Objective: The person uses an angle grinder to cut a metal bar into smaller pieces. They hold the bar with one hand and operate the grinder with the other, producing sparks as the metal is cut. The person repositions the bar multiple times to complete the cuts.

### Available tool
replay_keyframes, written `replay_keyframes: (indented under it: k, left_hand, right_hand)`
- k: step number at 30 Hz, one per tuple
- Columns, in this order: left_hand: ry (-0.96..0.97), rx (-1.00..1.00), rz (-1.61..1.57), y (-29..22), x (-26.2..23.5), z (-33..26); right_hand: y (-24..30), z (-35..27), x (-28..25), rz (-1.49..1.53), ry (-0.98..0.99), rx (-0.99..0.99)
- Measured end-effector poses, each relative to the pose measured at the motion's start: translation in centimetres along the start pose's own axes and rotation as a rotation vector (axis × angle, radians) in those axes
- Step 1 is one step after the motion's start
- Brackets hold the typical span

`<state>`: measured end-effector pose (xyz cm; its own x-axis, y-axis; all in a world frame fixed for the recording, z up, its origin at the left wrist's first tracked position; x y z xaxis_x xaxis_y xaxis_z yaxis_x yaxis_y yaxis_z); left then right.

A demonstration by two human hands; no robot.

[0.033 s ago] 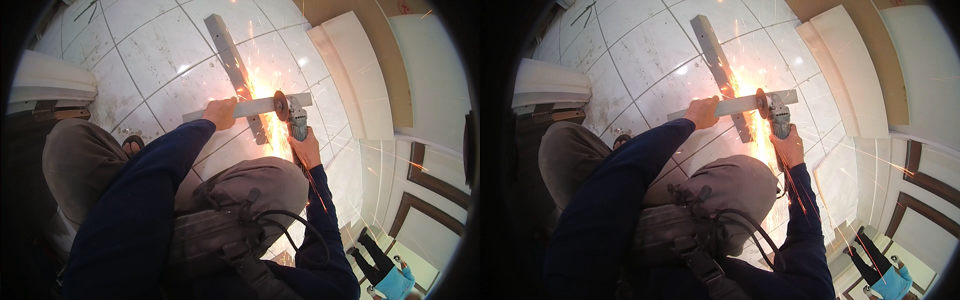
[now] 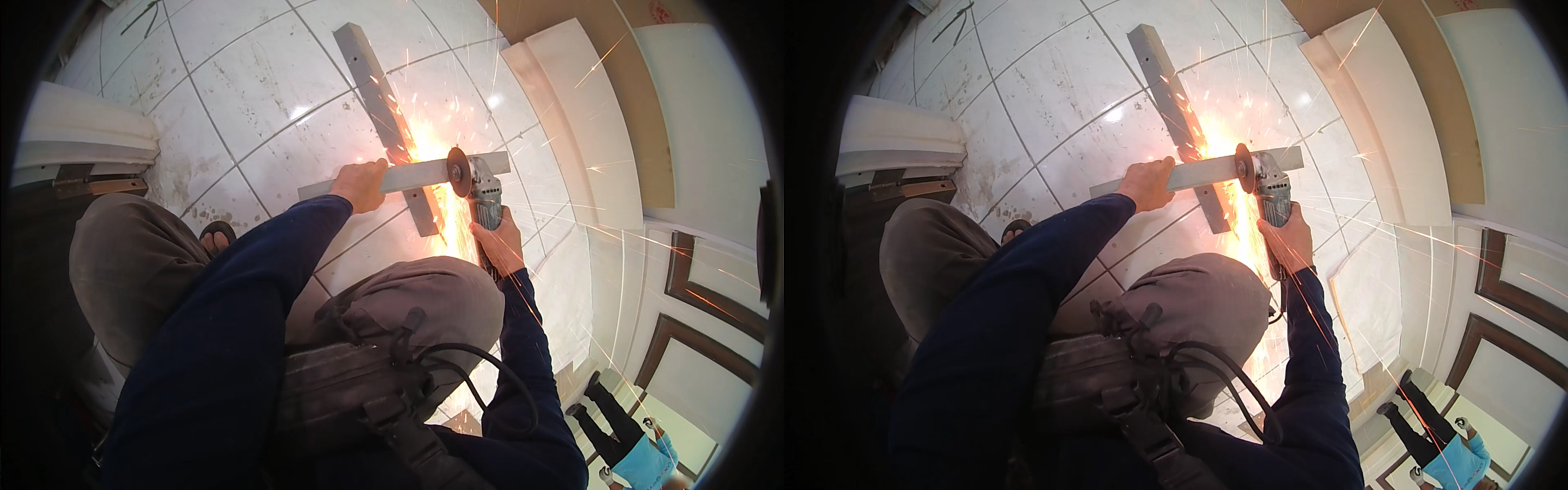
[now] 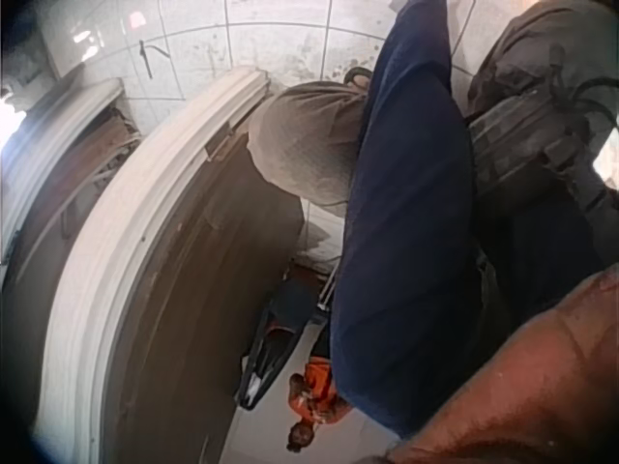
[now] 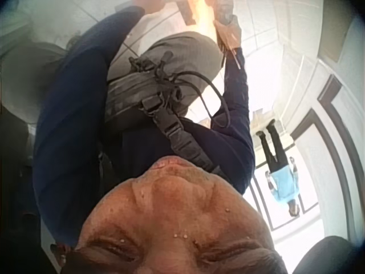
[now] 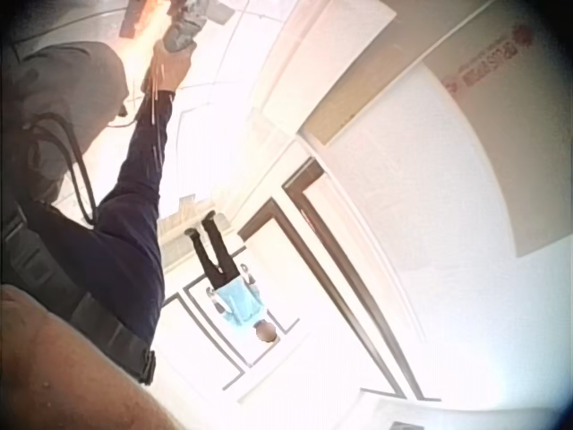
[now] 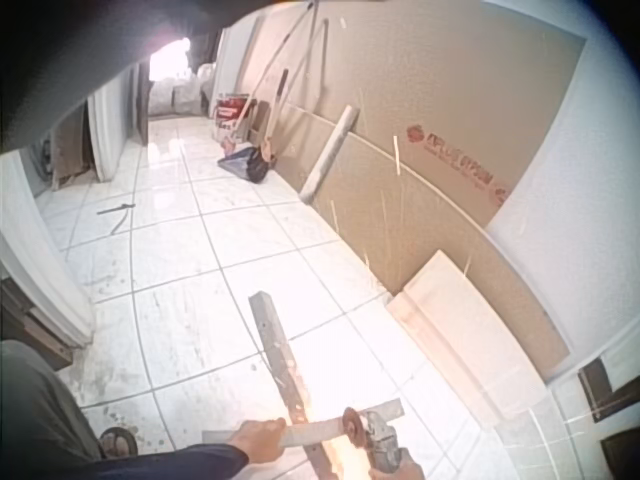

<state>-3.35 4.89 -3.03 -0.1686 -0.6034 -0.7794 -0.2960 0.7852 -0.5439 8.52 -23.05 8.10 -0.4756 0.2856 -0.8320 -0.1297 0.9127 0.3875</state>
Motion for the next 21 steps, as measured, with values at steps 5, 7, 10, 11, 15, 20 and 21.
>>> replay_keyframes:
  k: [5, 7, 10, 11, 15, 20, 21]
  left_hand:
    - [-0.007, 0.004, 0.003, 0.1, 0.1, -0.1]
    - [-0.010, 0.008, 0.007, -0.1, -0.1, -0.1]
    - [-0.009, 0.014, 0.011, 0.0, -0.1, -0.1]
    - [-0.012, 0.015, 0.011, 0.2, 0.0, -0.1]
    - [-0.018, 0.013, 0.015, 0.3, 0.3, 0.0]
    - [-0.006, -0.001, 0.011, 0.2, 0.3, 0.1]
    - [0.002, -0.006, 0.010, 0.2, 0.3, 0.1]
  right_hand:
    - [1.2, 0.5, 0.2, 0.064, 0.012, 0.013]
    - [0.8, 1.2, 0.3, 0.097, 0.006, 0.002]
    - [0.7, 1.1, -0.1, 0.021, -0.024, -0.027]
    - [1.1, 0.9, -0.2, -0.028, -0.035, -0.040]
    - [0.6, 0.2, -0.1, 0.046, 0.031, 0.047]
    - [0.3, -0.2, -0.1, -0.008, -0.010, 0.005]
    - [0.1, -0.2, 0.0, -0.013, -0.009, 0.006]
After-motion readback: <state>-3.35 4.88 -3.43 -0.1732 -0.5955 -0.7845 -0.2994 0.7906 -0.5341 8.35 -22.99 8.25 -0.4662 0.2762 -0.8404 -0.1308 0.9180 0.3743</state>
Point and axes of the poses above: each hand's wrist, its own z-axis towards the middle knuckle, its own x-axis out of the palm, y = z × x, the point moved 7 cm from there along z, towards the middle knuckle, and after that the axes turned 3 degrees about z, right-handed, at the moved point
